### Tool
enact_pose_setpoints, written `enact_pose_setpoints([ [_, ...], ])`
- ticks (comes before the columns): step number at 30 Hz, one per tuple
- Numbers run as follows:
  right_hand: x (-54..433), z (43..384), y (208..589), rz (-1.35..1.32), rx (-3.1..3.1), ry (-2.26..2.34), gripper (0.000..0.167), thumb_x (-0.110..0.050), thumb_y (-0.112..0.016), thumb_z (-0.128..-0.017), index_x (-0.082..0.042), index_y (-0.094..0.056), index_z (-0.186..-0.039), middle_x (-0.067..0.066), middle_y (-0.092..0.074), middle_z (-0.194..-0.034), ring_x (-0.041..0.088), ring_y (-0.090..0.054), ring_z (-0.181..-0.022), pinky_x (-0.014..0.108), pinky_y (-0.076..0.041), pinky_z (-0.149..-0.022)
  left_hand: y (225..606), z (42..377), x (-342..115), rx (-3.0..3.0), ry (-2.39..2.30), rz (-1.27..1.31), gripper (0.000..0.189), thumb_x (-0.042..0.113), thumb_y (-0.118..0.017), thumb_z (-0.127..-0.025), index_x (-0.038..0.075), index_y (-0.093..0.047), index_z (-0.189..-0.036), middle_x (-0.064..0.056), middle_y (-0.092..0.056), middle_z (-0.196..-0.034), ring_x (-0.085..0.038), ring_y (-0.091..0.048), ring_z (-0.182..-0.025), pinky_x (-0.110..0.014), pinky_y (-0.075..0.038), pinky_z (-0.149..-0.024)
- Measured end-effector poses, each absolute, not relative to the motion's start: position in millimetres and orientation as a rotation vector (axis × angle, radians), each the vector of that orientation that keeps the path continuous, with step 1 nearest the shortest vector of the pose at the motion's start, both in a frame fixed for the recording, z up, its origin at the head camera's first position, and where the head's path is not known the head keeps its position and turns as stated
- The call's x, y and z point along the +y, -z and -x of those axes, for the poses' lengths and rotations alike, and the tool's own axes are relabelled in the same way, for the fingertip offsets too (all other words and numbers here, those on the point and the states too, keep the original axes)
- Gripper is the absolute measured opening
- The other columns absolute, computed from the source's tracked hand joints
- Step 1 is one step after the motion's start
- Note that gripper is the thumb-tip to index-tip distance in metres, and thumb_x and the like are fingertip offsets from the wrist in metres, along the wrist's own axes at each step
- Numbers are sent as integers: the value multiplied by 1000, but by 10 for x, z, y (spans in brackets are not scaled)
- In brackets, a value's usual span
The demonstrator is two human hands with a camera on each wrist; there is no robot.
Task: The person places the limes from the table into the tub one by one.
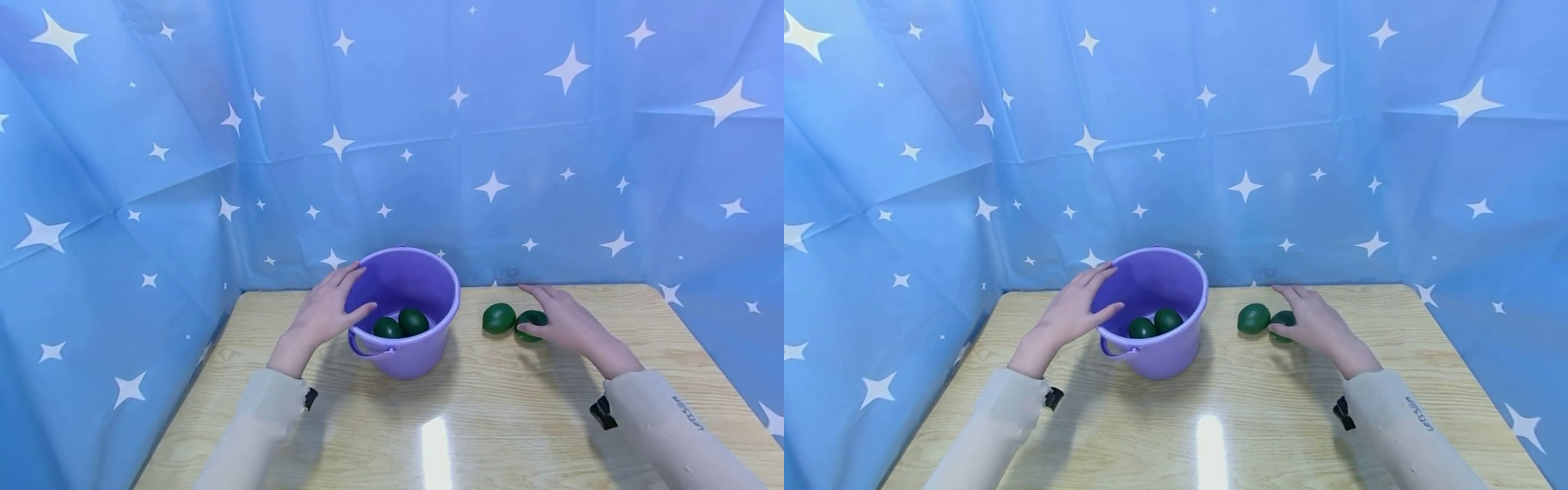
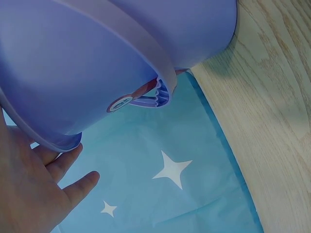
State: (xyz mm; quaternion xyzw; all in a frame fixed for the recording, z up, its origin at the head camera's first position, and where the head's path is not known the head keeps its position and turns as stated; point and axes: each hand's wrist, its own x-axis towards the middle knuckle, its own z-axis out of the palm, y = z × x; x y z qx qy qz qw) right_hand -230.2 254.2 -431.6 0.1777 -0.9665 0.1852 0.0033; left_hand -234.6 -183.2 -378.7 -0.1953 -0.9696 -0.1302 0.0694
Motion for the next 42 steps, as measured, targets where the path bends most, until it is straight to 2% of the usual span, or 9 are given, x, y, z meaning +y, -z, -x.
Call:
enact_pose_setpoints([
  [7, 2564, 2310, 4387, -539, -3054, -615, 79, -35, -73, -90, -4, -35, -153, 31, -40, -151, 57, -39, -132, 73, -38, -102, 3788, 2350, -1831, -2921, 390, 587, 79, 65, -50, -93, 19, -36, -155, -2, -31, -164, -32, -31, -151, -56, -33, -120],
  [23, 2596, 2334, 4525, -505, -3090, -621, 80, -39, -73, -89, -2, -38, -151, 35, -41, -147, 60, -40, -130, 74, -38, -102, 3779, 2341, -1822, -2924, 405, 581, 76, 60, -56, -94, 19, -36, -155, -2, -32, -163, -32, -30, -151, -57, -33, -119],
  [42, 2627, 2355, 4605, -500, -3100, -642, 80, -37, -74, -88, 0, -40, -149, 36, -42, -146, 59, -44, -127, 72, -41, -101, 3785, 2350, -1830, -2934, 409, 571, 77, 63, -53, -93, 19, -36, -155, -2, -31, -164, -32, -30, -151, -57, -33, -120],
])
